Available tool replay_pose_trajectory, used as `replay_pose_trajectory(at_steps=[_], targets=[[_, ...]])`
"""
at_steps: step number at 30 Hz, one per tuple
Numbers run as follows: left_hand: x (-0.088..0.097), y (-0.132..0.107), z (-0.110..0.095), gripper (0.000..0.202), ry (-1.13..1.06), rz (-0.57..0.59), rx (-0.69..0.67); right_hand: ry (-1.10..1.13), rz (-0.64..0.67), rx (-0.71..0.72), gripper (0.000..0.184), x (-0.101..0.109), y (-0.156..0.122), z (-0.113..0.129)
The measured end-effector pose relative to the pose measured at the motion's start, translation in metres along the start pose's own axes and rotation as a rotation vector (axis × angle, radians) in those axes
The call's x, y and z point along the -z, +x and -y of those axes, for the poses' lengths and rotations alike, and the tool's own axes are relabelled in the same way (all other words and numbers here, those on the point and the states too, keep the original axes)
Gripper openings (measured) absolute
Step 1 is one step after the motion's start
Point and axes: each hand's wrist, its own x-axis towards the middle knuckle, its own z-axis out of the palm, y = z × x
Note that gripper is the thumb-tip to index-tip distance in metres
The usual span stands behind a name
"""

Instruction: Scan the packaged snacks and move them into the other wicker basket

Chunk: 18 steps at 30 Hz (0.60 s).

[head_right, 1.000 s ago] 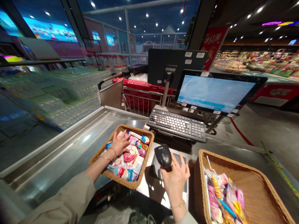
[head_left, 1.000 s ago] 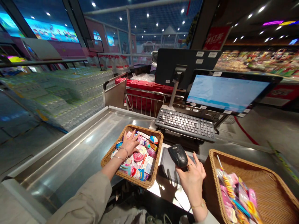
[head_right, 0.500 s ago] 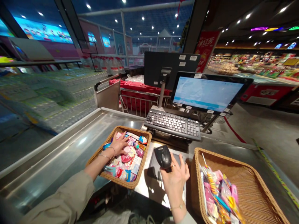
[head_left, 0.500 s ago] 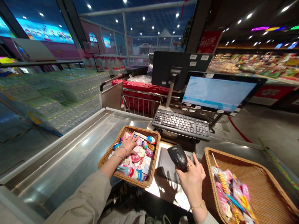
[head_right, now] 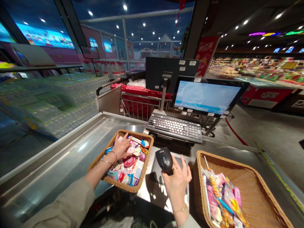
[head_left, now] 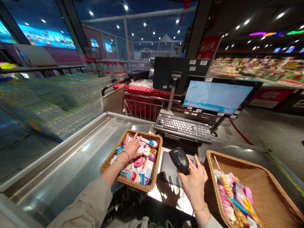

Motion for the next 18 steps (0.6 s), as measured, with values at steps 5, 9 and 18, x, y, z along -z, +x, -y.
replay_pose_trajectory(at_steps=[5,9,18], targets=[[0.017,0.010,-0.020,0.034,0.038,-0.126,-0.005,0.022,-0.004,-0.002,0.022,0.002,0.001,0.002],[0.030,0.017,-0.036,0.031,0.044,-0.176,-0.003,0.035,0.003,-0.017,0.021,0.005,0.002,0.002],[0.038,0.030,-0.062,0.030,0.010,-0.225,0.004,0.027,0.003,-0.013,0.023,0.013,-0.002,-0.001]])
